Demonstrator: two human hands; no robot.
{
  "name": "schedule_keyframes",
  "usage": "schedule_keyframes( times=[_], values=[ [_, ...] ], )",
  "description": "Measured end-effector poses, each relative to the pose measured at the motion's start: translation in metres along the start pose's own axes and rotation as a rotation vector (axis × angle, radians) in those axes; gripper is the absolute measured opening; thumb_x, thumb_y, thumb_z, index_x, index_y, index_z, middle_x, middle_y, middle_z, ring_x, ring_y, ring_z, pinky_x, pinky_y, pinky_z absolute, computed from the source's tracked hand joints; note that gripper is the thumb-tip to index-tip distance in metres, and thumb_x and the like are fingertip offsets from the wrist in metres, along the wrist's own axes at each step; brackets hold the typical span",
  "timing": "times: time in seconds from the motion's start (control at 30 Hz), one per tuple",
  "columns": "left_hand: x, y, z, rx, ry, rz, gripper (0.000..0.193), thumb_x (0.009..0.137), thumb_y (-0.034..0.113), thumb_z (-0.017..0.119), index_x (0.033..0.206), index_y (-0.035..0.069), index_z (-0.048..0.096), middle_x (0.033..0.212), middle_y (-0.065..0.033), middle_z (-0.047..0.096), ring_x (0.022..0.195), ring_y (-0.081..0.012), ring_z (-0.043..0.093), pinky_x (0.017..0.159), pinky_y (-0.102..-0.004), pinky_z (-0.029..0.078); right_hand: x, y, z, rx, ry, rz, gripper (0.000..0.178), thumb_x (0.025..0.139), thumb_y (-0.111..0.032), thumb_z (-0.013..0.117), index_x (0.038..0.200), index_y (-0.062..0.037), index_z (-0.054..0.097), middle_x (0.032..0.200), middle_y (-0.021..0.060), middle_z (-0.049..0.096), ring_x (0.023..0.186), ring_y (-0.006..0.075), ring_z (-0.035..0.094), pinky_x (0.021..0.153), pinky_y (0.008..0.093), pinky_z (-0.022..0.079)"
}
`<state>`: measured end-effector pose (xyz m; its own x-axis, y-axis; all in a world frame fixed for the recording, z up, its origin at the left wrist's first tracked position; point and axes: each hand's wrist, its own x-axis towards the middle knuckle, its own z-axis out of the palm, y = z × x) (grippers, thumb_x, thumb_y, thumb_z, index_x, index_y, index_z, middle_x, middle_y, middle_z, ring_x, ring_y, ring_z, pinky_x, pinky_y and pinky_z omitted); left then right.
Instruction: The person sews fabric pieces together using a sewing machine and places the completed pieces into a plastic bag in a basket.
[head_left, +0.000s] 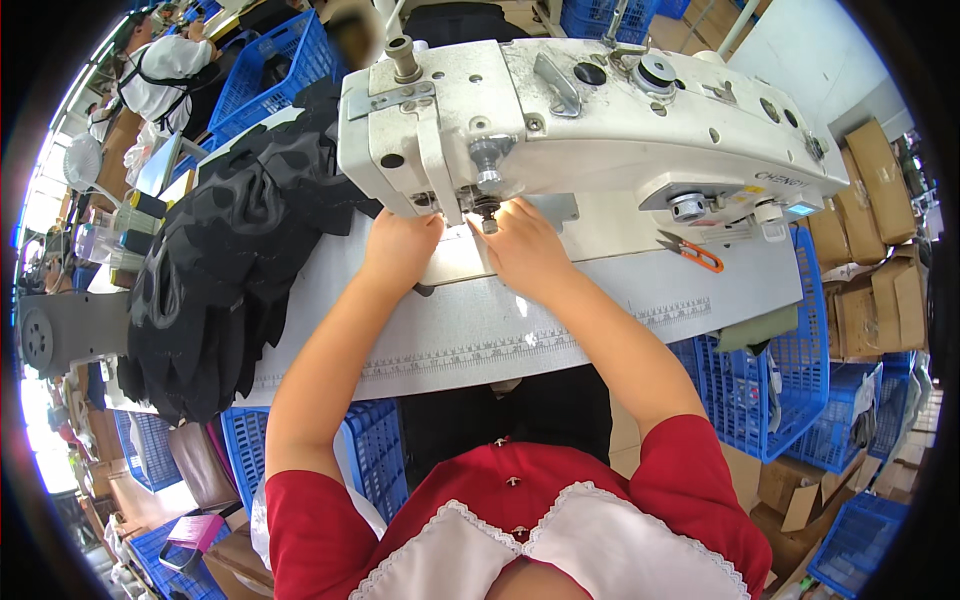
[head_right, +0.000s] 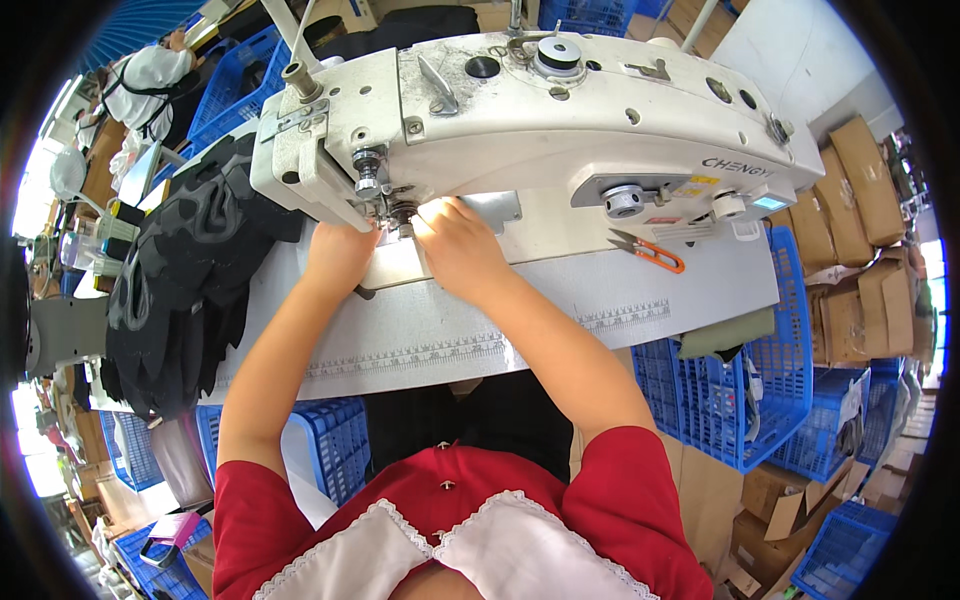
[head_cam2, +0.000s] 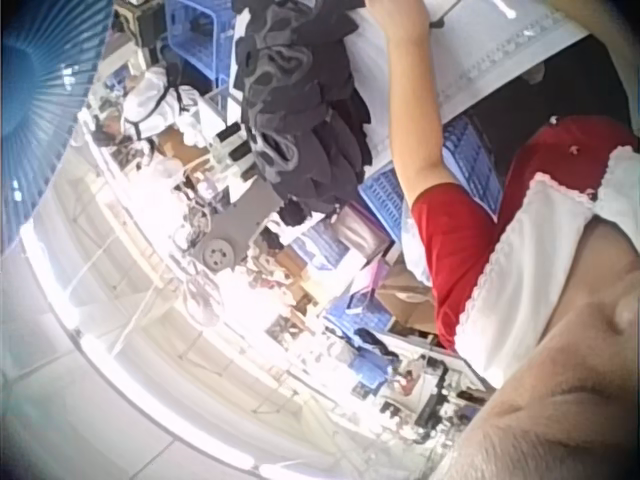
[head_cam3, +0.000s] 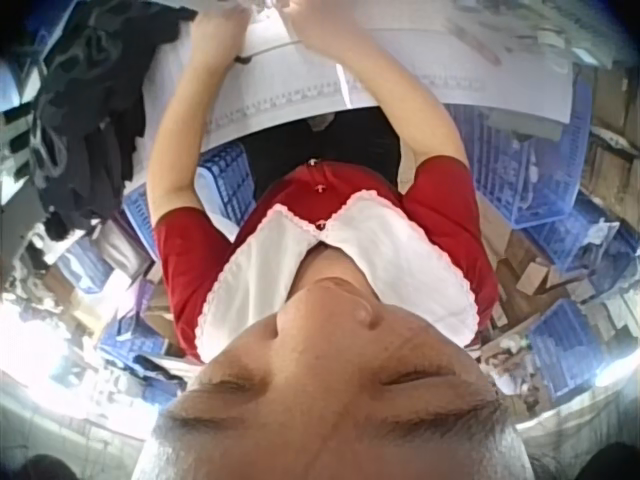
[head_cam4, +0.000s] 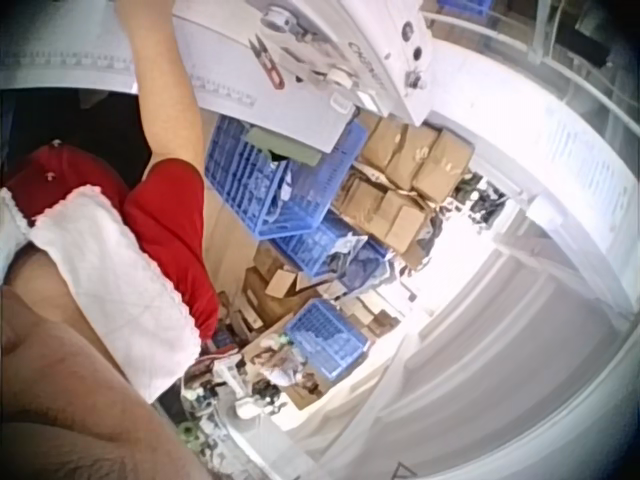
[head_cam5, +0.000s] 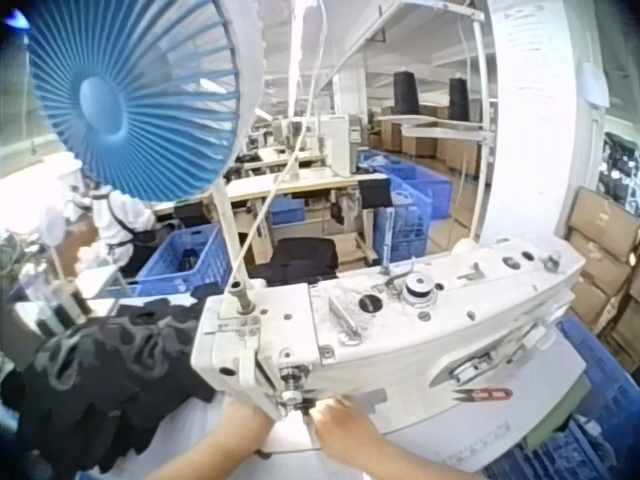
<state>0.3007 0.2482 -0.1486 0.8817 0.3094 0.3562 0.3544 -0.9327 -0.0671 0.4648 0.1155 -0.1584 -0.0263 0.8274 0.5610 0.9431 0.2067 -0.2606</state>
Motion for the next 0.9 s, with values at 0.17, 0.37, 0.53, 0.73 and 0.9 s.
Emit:
schedule_keyframes(
  times=[0.17, 0.37, 0.53, 0.73, 0.9],
  values=[
    [0.006, -0.004, -0.004, -0.068, -0.022, -0.049, 0.007, 0.078, 0.007, 0.059, 0.081, 0.003, 0.064, 0.089, -0.0097, 0.065, 0.091, -0.0308, 0.062, 0.079, -0.0431, 0.051, 0.000, 0.001, -0.001, -0.025, -0.101, 0.049, 0.019, 0.074, -0.003, 0.060, 0.092, -0.0016, 0.066, 0.100, 0.0098, 0.063, 0.104, 0.0276, 0.056, 0.106, 0.0404, 0.038],
    [0.012, -0.011, -0.013, 0.057, 0.047, 0.098, 0.017, 0.080, 0.004, 0.056, 0.094, 0.003, 0.064, 0.096, -0.0109, 0.065, 0.096, -0.0327, 0.062, 0.081, -0.0410, 0.052, -0.001, 0.003, 0.006, -0.029, -0.010, 0.037, 0.012, 0.075, -0.006, 0.061, 0.085, -0.0026, 0.065, 0.098, 0.0103, 0.063, 0.107, 0.0288, 0.056, 0.108, 0.0412, 0.036],
    [0.009, -0.002, 0.004, -0.298, -0.025, -0.343, 0.018, 0.081, 0.011, 0.060, 0.096, 0.002, 0.064, 0.103, -0.0140, 0.066, 0.095, -0.0334, 0.063, 0.079, -0.0398, 0.051, -0.003, 0.002, 0.007, -0.080, -0.045, 0.039, 0.008, 0.075, -0.009, 0.063, 0.080, -0.0026, 0.065, 0.094, 0.0142, 0.061, 0.108, 0.0323, 0.054, 0.107, 0.0431, 0.036],
    [-0.011, 0.053, -0.044, 0.522, -0.616, -0.101, 0.022, 0.079, 0.016, 0.059, 0.092, 0.005, 0.072, 0.101, -0.0168, 0.068, 0.102, -0.0263, 0.060, 0.081, -0.0347, 0.042, -0.005, 0.006, 0.002, -0.065, -0.060, 0.043, 0.011, 0.073, -0.012, 0.065, 0.075, -0.0011, 0.064, 0.088, 0.0175, 0.058, 0.105, 0.0352, 0.052, 0.106, 0.0472, 0.036],
    [-0.082, 0.088, -0.050, 0.588, -0.445, -0.250, 0.032, 0.076, 0.016, 0.058, 0.097, -0.006, 0.070, 0.108, -0.0288, 0.066, 0.083, -0.0256, 0.061, 0.072, -0.0346, 0.046, -0.002, 0.000, 0.008, -0.115, -0.104, 0.013, 0.017, 0.077, -0.010, 0.061, 0.091, -0.0023, 0.068, 0.086, 0.0184, 0.058, 0.103, 0.0361, 0.052, 0.106, 0.0472, 0.036]
  ],
)
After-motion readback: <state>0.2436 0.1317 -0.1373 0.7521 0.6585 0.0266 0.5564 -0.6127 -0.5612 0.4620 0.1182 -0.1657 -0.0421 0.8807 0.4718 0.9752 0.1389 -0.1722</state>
